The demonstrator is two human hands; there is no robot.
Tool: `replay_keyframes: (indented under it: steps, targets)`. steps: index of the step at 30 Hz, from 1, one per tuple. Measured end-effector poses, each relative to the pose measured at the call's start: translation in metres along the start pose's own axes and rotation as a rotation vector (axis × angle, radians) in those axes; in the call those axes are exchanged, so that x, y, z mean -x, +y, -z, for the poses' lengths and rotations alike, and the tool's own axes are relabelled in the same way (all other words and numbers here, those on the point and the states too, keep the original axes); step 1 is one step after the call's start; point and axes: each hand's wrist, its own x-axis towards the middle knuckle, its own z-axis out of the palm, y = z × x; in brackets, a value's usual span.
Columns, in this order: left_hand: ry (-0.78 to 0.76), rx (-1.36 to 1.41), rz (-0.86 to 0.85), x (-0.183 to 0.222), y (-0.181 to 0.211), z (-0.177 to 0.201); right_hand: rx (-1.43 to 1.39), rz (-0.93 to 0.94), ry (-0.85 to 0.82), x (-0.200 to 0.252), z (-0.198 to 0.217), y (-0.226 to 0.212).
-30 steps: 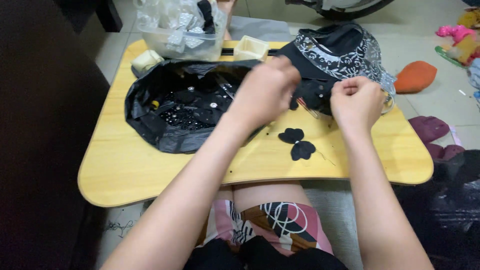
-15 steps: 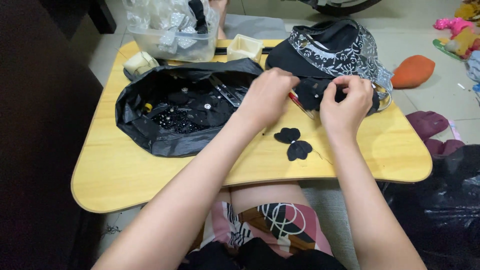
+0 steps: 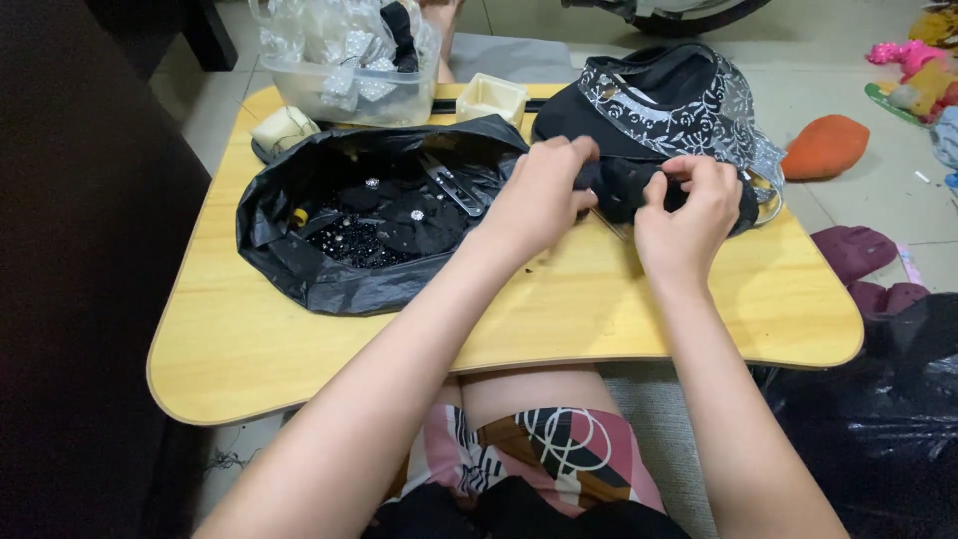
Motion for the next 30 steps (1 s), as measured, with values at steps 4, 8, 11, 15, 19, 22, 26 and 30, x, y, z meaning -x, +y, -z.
replay_keyframes:
  steps: [4,8,11,15,19,22,26,30]
  targets:
    - [0.040,-0.050,-0.035,0.004,0.005,0.016,-0.009,0.061,0.025,-0.003,0.005,-0.007]
    - [0.279,0.187,-0.064,0.030,-0.011,0.037,-0.052,0.201,0.132,-0.009,0.014,-0.020]
    - [0.460,0.131,0.033,0.060,-0.040,0.059,-0.141,0.303,0.158,-0.014,0.019,-0.044]
    - [0.597,0.008,0.292,0.103,-0.074,0.089,-0.357,0.436,0.059,-0.012,0.007,-0.098]
    - [0.556,-0.048,0.301,0.123,-0.090,0.112,-0.511,0.494,-0.170,-0.002,-0.023,-0.150]
    - [0.454,-0.108,0.315,0.128,-0.091,0.122,-0.557,0.499,-0.528,0.002,-0.048,-0.172]
    - [0.440,-0.084,0.265,0.133,-0.097,0.114,-0.418,0.353,-0.878,0.005,-0.075,-0.177]
    - [0.477,-0.088,0.123,0.138,-0.087,0.109,-0.611,0.193,-0.919,-0.009,-0.083,-0.163]
